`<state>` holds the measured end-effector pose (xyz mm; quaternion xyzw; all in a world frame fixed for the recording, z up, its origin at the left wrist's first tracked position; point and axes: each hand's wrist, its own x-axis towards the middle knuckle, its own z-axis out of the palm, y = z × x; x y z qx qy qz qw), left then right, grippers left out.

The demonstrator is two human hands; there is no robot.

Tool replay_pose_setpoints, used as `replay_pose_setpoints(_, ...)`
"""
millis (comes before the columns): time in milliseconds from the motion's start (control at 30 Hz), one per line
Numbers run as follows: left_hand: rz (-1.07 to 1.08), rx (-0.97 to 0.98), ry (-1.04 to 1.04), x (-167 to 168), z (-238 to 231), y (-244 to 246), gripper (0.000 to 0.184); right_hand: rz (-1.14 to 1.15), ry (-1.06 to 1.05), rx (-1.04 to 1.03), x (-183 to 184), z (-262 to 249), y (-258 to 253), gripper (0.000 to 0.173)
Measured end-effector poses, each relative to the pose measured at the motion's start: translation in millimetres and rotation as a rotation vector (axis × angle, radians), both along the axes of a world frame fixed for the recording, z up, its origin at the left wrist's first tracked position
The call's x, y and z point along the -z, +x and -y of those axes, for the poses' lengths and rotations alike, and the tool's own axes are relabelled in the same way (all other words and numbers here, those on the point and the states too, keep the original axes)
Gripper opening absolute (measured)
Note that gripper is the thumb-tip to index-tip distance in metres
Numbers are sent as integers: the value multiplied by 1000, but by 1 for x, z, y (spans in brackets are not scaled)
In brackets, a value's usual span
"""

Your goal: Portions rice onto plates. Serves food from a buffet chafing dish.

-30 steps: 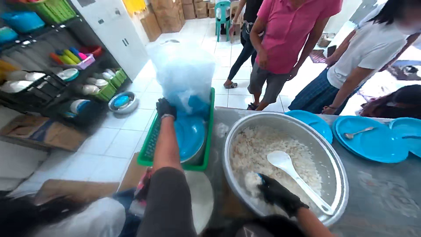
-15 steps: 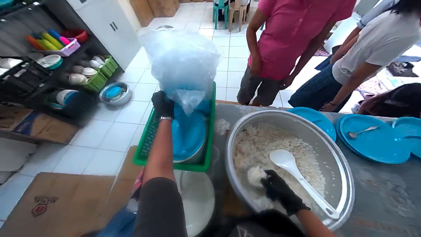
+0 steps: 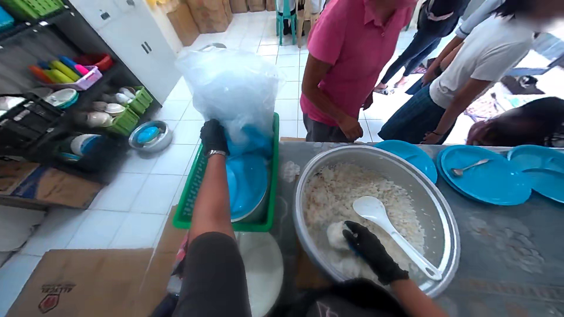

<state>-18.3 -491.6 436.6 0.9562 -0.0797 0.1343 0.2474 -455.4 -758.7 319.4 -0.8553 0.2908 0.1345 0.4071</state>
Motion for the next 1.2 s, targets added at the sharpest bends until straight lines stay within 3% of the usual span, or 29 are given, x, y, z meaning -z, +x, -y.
replay_pose_setpoints(133, 92, 77, 37, -13, 3, -10, 31, 71, -62, 48, -1, -4, -4, 46)
replay_pose_setpoints(300, 58, -9, 71, -47, 14, -49, 38, 398, -245, -16, -5, -4, -4, 58)
replay_pose_setpoints(433, 271, 24, -16, -103, 15, -90, 45, 475, -124, -111, -57, -11, 35, 82)
replay_pose_setpoints(533, 507, 77, -166, -134, 19, -122, 39, 530, 92, -20, -105, -21, 78, 102)
replay_pose_setpoints(600, 657, 129, -307, -130, 26, -134, 27, 596, 309, 123, -132, -33, 92, 88)
replay_pose_setpoints(667, 410, 225, -523, -142, 25, -183, 30, 655, 465, 266, -151, -45, 87, 50)
replay_pose_setpoints(733, 281, 325, -823, -131, 6, -213, 30, 692, 534, 332, -150, -44, 76, 40)
replay_pose_setpoints(800, 405, 445, -961, -97, -22, -234, 31, 696, 559, 414, -139, -31, 63, 37)
replay_pose_setpoints(867, 513, 656, -757, -76, -36, -274, 33, 663, 568, 437, -128, -20, 52, 38)
replay_pose_setpoints(967, 314, 1049, -255, -93, -15, -312, 62, 546, 586, 361, -123, -17, 25, 41)
replay_pose_setpoints(1000, 270, 1101, -94, -101, -6, -305, 73, 521, 606, 320, -126, -17, 15, 39)
replay_pose_setpoints(1067, 113, 1055, -6, -107, -5, -280, 69, 523, 679, 261, -135, -15, 1, 32)
replay_pose_setpoints(1100, -61, 981, -126, -103, -10, -274, 59, 532, 714, 267, -140, -13, -5, 28)
replay_pose_setpoints(1133, -246, 858, -375, -95, -15, -281, 48, 549, 742, 301, -145, -11, -11, 26)
replay_pose_setpoints(1167, -347, 715, -642, -84, -17, -297, 46, 578, 757, 356, -148, -7, -14, 24)
replay_pose_setpoints(1200, -406, 624, -845, -73, -18, -314, 60, 605, 751, 409, -151, -2, -15, 24)
